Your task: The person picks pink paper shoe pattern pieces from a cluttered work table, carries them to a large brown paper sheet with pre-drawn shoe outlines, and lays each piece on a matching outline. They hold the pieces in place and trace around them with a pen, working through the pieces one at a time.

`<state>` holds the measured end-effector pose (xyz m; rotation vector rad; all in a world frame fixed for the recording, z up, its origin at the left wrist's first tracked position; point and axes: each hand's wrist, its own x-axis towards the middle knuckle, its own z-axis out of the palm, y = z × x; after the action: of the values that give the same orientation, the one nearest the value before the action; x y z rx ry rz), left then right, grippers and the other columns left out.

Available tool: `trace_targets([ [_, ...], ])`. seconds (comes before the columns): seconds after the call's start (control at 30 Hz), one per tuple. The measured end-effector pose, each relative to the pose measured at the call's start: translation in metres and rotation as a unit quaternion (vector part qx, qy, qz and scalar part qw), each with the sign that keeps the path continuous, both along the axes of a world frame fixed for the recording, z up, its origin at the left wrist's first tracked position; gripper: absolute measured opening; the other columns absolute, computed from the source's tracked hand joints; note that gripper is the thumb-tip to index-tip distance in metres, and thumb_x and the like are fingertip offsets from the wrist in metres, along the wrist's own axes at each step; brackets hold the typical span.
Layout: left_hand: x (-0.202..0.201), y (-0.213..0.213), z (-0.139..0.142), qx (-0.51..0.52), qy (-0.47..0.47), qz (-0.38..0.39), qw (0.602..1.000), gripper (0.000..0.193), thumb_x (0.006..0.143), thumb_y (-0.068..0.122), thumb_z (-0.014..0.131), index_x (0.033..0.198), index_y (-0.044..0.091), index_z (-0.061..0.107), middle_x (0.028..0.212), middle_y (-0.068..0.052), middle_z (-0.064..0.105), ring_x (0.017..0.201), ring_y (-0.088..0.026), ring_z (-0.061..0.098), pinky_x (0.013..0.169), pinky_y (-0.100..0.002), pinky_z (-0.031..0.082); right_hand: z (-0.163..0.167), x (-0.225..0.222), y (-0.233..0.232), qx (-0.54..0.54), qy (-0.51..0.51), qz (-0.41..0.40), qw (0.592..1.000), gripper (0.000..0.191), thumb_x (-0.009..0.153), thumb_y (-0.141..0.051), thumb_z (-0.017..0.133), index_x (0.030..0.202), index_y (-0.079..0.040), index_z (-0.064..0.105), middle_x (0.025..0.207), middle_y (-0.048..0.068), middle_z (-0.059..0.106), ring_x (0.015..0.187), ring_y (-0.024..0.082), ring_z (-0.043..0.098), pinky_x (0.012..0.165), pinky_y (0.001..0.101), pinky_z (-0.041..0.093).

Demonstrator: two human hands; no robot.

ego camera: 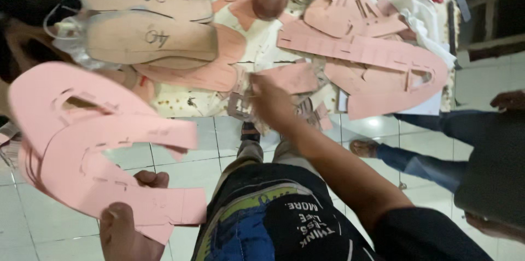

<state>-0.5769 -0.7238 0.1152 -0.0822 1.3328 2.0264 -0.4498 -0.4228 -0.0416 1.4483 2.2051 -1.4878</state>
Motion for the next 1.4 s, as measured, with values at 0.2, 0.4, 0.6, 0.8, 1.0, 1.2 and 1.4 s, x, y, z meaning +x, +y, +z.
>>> trace_targets([
  [0.2,0.017,0.057,0.011,-0.073,0.066,-0.052,0.994,0.053,0.109,0.032,0.054,0.150,0.000,0.044,0.110,-0.015,0.063,0.107,-0.028,0.063,0.105,-0.054,0.050,0.004,0.120,0.051,0.252,0.001,-0.054,0.966,0.078,0.080,-0.025,0.084,0.146,-0.008,0.045,0.138,0.020,0.048,0.091,0.036,0.067,0.077,0.0470,0.054],
  [0.4,0.035,0.092,0.030,-0.040,0.110,-0.049,0.992,0.051,0.112,0.026,0.054,0.153,-0.001,0.041,0.117,-0.010,0.061,0.111,-0.024,0.059,0.109,-0.052,0.050,-0.010,0.109,0.073,0.226,-0.048,0.031,0.972,0.079,0.082,-0.034,0.083,0.151,-0.017,0.046,0.122,0.020,0.057,0.095,0.040,0.066,0.081,0.0487,0.055],
  [0.6,0.067,0.109,0.031,-0.105,0.065,0.019,0.992,0.051,0.108,0.024,0.053,0.152,-0.001,0.043,0.118,-0.017,0.061,0.113,-0.031,0.059,0.105,-0.056,0.052,-0.014,0.067,0.065,0.152,0.004,0.012,0.988,0.070,0.084,-0.042,0.080,0.138,-0.010,0.047,0.128,0.026,0.056,0.097,0.046,0.066,0.081,0.0536,0.054],
  [0.8,0.080,0.116,0.034,-0.120,0.125,-0.135,0.976,0.042,0.103,0.018,0.052,0.139,-0.003,0.041,0.115,-0.022,0.064,0.110,-0.035,0.065,0.089,-0.059,0.055,-0.021,0.158,0.074,0.165,0.137,-0.136,0.967,0.054,0.087,-0.033,0.076,0.127,-0.001,0.059,0.118,0.020,0.067,0.097,0.036,0.071,0.080,0.0444,0.058],
  [1.0,0.094,0.154,0.033,-0.182,0.208,-0.200,0.940,0.028,0.105,0.010,0.051,0.127,-0.008,0.053,0.105,-0.016,0.070,0.105,-0.028,0.069,0.100,-0.043,0.056,-0.022,0.290,0.077,-0.120,0.075,-0.502,0.853,0.034,0.098,-0.031,0.069,0.107,0.001,0.066,0.088,0.016,0.066,0.064,0.023,0.059,0.045,0.0279,0.043],
  [1.2,0.096,0.186,0.041,-0.120,0.273,-0.229,0.926,0.022,0.111,0.010,0.049,0.126,-0.006,0.053,0.109,-0.012,0.068,0.107,-0.023,0.068,0.102,-0.038,0.055,-0.031,0.291,0.069,-0.248,0.254,-0.584,0.730,0.026,0.098,-0.029,0.069,0.103,-0.005,0.060,0.089,0.007,0.065,0.073,0.016,0.068,0.041,0.0221,0.030],
  [1.4,0.098,0.196,0.044,-0.137,0.341,-0.222,0.903,0.022,0.115,0.009,0.048,0.128,-0.007,0.052,0.112,-0.015,0.066,0.106,-0.024,0.065,0.101,-0.038,0.054,-0.022,0.294,0.069,-0.255,0.276,-0.608,0.699,0.020,0.099,-0.025,0.069,0.097,-0.007,0.060,0.083,0.005,0.064,0.068,0.012,0.063,0.040,0.0215,0.028],
])
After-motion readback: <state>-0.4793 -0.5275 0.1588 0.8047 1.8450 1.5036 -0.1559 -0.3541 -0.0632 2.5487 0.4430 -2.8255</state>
